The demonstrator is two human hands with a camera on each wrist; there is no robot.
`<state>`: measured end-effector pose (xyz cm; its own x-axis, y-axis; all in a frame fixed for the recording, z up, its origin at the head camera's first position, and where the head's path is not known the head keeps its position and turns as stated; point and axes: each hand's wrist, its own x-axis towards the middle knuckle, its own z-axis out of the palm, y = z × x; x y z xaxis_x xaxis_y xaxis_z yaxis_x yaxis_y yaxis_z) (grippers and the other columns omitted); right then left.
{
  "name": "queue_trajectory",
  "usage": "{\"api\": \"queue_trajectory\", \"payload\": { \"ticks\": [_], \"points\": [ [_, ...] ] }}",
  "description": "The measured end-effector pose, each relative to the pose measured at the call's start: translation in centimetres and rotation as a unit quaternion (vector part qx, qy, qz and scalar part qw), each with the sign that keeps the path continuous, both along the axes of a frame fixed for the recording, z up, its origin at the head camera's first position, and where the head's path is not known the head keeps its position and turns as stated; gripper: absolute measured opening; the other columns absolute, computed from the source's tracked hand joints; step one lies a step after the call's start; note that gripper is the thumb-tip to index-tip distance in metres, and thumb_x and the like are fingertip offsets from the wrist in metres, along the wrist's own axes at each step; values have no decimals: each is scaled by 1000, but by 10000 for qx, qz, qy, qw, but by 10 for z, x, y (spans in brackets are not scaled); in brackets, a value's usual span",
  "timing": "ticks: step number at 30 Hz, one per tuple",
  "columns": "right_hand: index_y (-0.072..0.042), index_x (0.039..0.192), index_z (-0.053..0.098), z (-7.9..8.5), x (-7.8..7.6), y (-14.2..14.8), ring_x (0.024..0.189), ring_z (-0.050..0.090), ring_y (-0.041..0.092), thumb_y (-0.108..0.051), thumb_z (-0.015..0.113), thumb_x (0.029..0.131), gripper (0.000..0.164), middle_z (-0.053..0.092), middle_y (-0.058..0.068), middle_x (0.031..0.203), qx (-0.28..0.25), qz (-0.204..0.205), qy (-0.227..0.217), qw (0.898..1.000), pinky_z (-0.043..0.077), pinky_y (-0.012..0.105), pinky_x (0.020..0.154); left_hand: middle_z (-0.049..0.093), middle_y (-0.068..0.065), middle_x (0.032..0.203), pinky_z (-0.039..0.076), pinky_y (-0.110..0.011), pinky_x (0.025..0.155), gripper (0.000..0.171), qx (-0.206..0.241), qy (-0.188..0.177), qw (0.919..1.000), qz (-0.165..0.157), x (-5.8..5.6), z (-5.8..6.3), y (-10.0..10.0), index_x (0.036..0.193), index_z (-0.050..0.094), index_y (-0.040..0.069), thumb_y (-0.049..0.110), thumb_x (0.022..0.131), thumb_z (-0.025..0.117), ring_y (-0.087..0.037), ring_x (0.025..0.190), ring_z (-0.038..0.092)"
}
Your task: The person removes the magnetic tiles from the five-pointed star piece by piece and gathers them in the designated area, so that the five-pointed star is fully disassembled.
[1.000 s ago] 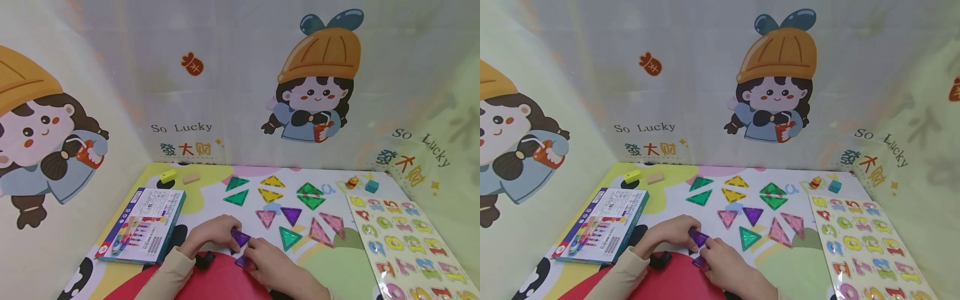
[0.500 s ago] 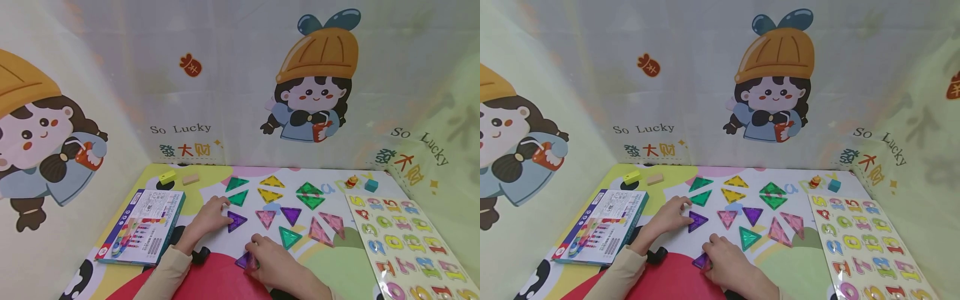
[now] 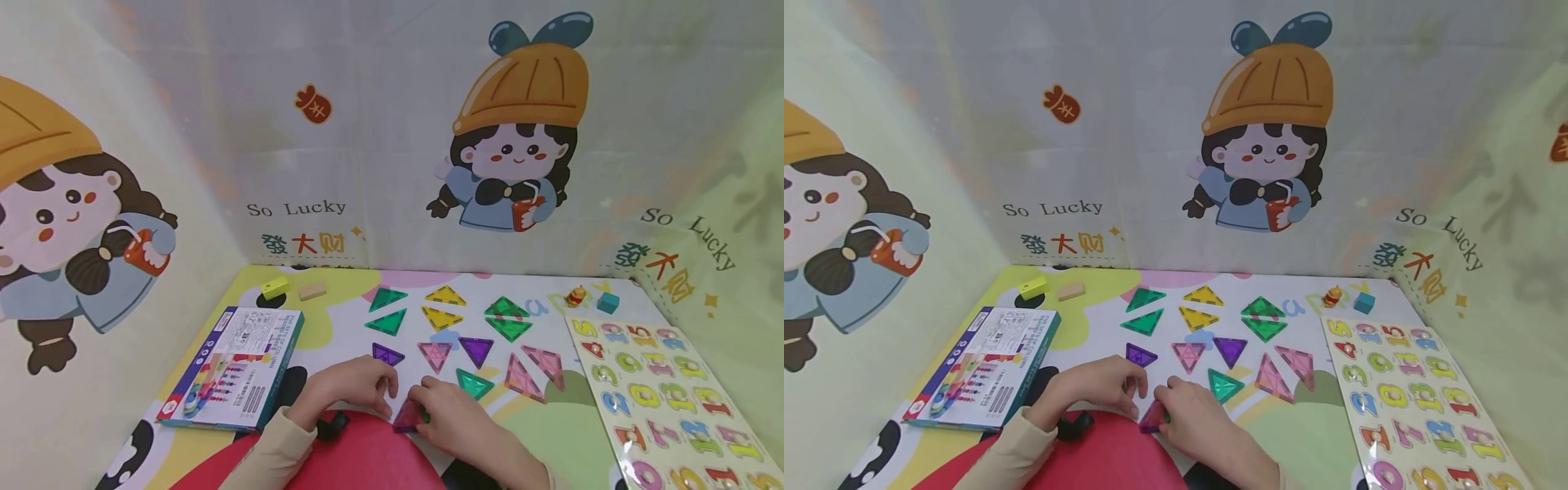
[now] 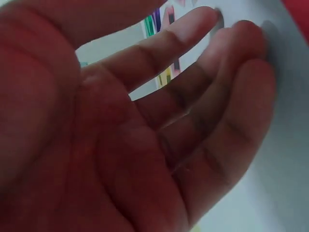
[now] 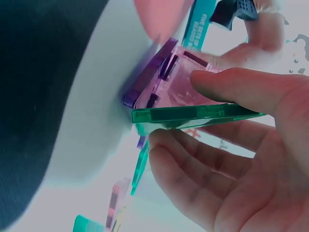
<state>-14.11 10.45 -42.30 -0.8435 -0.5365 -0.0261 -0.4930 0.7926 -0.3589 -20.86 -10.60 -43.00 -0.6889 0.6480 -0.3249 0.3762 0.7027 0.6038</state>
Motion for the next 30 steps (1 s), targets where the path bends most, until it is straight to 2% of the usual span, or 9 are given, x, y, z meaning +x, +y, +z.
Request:
{"api": "queue_trajectory", "payload": {
  "ticks": [6, 9, 14, 16, 20, 24, 27, 30],
  "points": [
    [-17, 93, 73, 6, -7, 5, 66, 49, 1, -16, 78, 82, 12, 60, -11, 74, -357, -214, -16, 9991, 47, 21, 62, 58, 6, 70, 43, -23, 57, 28, -73, -81, 9999, -92, 4, 1, 4, 93, 66, 23, 29, 75, 86, -6, 61, 52],
    [-16, 87, 73, 8, -10, 8, 65, 51, 1, -11, 75, 83, 6, 65, -10, 74, -612, -376, 168, 9973, 48, 20, 62, 59, 8, 67, 43, -22, 57, 26, 33, -190, 9997, -130, 2, 0, 4, 88, 66, 23, 35, 75, 86, -5, 61, 53],
    [-15, 87, 74, 8, -13, 10, 65, 54, 0, -12, 75, 85, 4, 72, -5, 79, -724, -751, 302, 9941, 52, 19, 63, 56, 7, 60, 37, -21, 55, 25, 433, -683, 9967, -30, -4, -6, 6, 74, 68, 20, 41, 83, 79, -5, 58, 49],
    [-14, 88, 75, 8, -13, 10, 65, 54, 2, -14, 76, 85, 4, 72, -4, 79, -739, -895, 314, 9927, 53, 20, 63, 56, 5, 60, 37, -21, 57, 27, 623, -936, 9936, 141, -7, -10, 6, 72, 68, 18, 40, 85, 77, -7, 59, 49],
    [-15, 88, 75, 9, -14, 9, 66, 55, 2, -16, 76, 84, 4, 73, -4, 80, -728, -1113, 465, 9900, 53, 20, 64, 65, 1, 67, 47, -24, 62, 25, 1071, -1420, 9831, 440, -11, -14, 7, 75, 71, 14, 35, 89, 74, -11, 63, 57],
    [-15, 87, 75, 9, -14, 8, 65, 53, 3, -16, 77, 84, 4, 72, -4, 79, -720, -1257, 523, 9881, 51, 19, 63, 70, -4, 74, 54, -28, 67, 24, 1445, -1768, 9717, 612, -12, -13, 7, 82, 74, 8, 31, 90, 73, -14, 68, 63],
    [-15, 88, 75, 8, -14, 8, 64, 52, 4, -16, 77, 84, 4, 72, -4, 79, -747, -1308, 519, 9872, 49, 17, 61, 72, -8, 78, 58, -31, 69, 26, 1555, -1857, 9673, 751, -12, -10, 7, 87, 74, 5, 32, 90, 72, -16, 71, 67],
    [-15, 88, 75, 8, -14, 7, 64, 53, 3, -16, 77, 84, 5, 72, -3, 80, -800, -1288, 525, 9870, 48, 16, 60, 73, -12, 80, 59, -33, 70, 26, 1587, -1812, 9668, 857, -11, -9, 7, 88, 75, 5, 32, 90, 72, -19, 72, 69]
  ]
}}
